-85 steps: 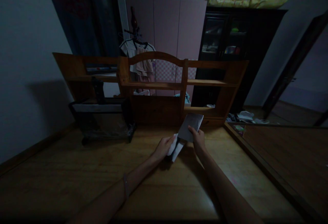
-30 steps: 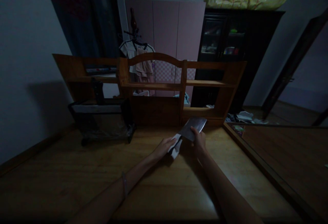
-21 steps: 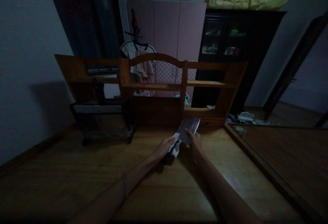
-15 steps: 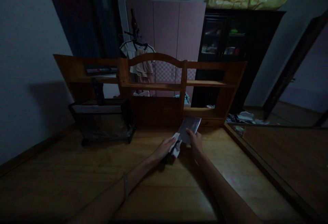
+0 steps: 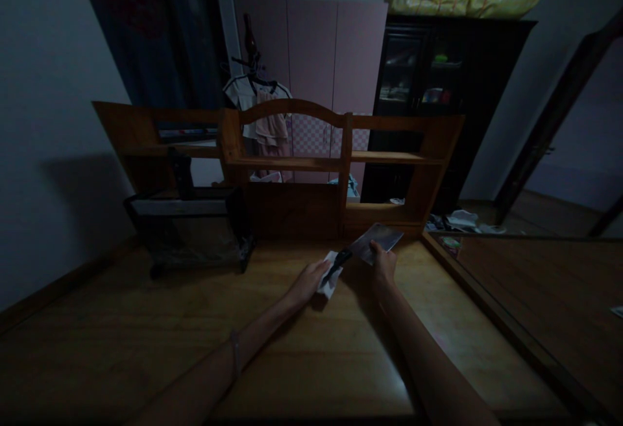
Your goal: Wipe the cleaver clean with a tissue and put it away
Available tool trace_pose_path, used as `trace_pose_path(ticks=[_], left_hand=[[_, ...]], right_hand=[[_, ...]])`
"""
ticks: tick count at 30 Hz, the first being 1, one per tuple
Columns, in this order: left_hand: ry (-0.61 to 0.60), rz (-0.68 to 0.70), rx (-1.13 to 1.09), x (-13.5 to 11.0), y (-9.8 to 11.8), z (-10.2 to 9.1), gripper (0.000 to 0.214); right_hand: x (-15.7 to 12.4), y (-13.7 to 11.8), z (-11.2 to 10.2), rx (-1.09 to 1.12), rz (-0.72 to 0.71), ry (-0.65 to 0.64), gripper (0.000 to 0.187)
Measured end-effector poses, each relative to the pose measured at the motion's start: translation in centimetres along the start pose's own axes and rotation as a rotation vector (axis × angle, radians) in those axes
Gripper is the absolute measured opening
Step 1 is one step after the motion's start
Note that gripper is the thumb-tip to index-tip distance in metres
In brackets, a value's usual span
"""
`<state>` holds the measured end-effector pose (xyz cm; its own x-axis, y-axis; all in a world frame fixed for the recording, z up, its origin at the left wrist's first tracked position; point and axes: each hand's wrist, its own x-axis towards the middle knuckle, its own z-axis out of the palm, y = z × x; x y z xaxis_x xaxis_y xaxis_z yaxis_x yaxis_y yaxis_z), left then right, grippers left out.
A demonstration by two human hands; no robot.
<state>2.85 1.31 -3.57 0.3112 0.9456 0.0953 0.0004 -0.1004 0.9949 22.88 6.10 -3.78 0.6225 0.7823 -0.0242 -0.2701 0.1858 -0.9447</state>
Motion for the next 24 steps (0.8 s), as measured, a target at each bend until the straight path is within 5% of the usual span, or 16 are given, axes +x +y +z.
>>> trace_pose_path(ticks=[6, 13, 18, 24], left_hand=[[0.159, 0.291, 0.517, -1.6, 0.7, 0.5, 0.051], [0.189, 0.421, 1.136, -1.9, 0.7, 0.7, 0.049], [0.147, 0.375, 1.232, -1.6, 0.9, 0.3, 0.040], [0.148, 0.284, 1.010, -1.5, 0.6, -0.3, 0.040]], right_hand=[[-0.2, -0.1, 0.0, -0.004, 0.002, 0.009, 0.025], [-0.7, 0.5, 0.0, 0.002, 0.018, 0.001, 0.023], [-1.0, 1.1, 0.4, 0.048, 0.027, -0.023, 0.029], [-1.4, 0.4, 0.8, 0.072, 0.018, -0.074, 0.029]])
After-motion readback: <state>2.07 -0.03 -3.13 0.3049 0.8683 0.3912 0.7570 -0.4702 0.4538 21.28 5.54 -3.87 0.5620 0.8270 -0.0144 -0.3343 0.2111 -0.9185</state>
